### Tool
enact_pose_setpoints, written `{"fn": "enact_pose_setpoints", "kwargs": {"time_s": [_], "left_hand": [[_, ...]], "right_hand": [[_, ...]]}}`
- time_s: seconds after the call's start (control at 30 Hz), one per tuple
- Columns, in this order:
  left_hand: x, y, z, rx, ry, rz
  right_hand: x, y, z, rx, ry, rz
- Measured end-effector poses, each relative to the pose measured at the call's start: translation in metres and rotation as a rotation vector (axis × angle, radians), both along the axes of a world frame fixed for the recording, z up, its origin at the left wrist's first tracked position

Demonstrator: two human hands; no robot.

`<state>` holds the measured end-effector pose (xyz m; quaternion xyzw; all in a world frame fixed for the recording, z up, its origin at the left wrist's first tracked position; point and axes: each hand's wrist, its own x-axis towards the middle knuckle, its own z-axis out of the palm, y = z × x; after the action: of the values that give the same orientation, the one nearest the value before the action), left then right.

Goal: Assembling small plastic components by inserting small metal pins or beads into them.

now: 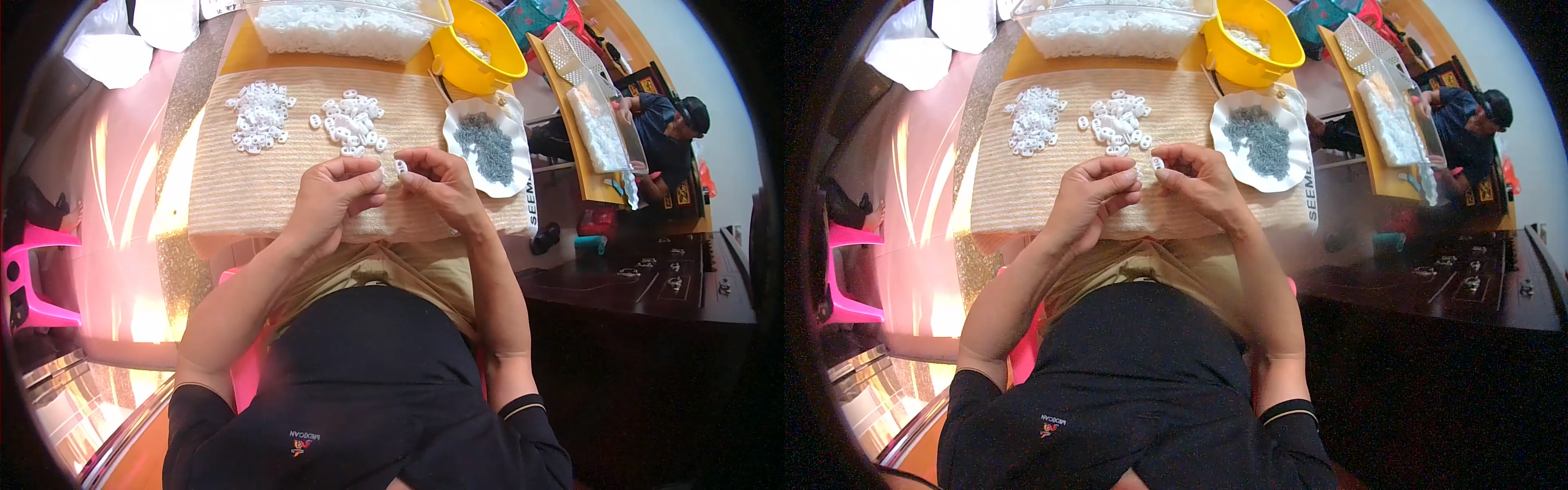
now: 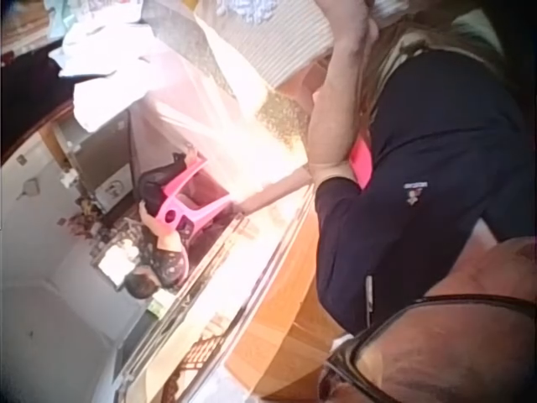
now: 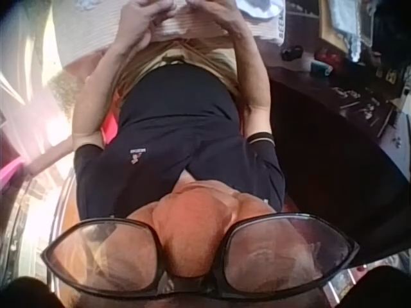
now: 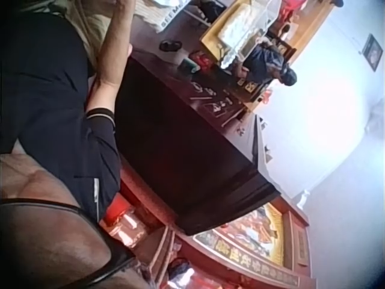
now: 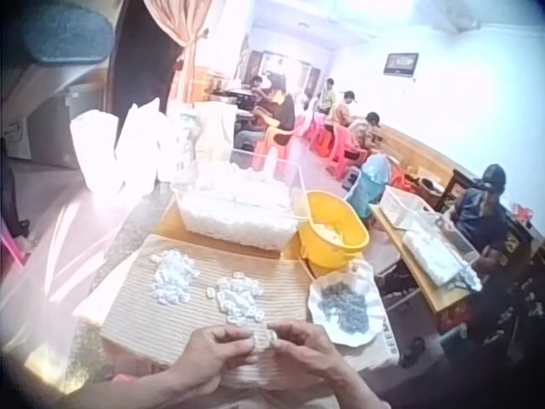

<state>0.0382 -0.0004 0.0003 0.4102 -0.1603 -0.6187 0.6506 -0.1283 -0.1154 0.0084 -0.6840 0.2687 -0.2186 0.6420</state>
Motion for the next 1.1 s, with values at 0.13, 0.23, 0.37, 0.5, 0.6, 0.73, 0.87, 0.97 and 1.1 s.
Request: {"fn": "enact_pose_setpoints", "kwargs": {"time_s": [0.13,0.23,0.37,0.5,0.6,0.73,0.87,0.97,1.1], "left_hand": [[0.000,0.000,0.000,0.007,-0.024,-0.017],[0.000,0.001,0.001,0.010,-0.034,-0.029],[-0.001,0.001,0.001,-0.001,-0.040,-0.051],[-0.003,0.001,0.001,-0.007,-0.037,-0.071],[-0.003,0.001,0.000,-0.006,-0.040,-0.073],[-0.003,0.001,-0.002,-0.018,-0.040,-0.076],[-0.003,0.000,-0.003,-0.004,-0.046,-0.069],[-0.003,0.000,-0.004,-0.014,-0.063,-0.064],[-0.003,0.000,-0.002,-0.008,-0.079,-0.065]], "right_hand": [[-0.001,0.000,-0.005,0.100,-0.044,0.017],[-0.002,0.000,-0.007,0.132,-0.049,0.034],[-0.002,0.001,-0.010,0.156,-0.060,0.045],[-0.004,0.001,-0.011,0.175,-0.078,0.031],[-0.004,0.000,-0.012,0.171,-0.078,0.034],[-0.004,0.002,-0.011,0.207,-0.082,0.024],[-0.005,0.001,-0.011,0.200,-0.077,0.026],[-0.005,0.001,-0.014,0.208,-0.094,0.023],[-0.005,0.001,-0.015,0.226,-0.127,0.029]]}}
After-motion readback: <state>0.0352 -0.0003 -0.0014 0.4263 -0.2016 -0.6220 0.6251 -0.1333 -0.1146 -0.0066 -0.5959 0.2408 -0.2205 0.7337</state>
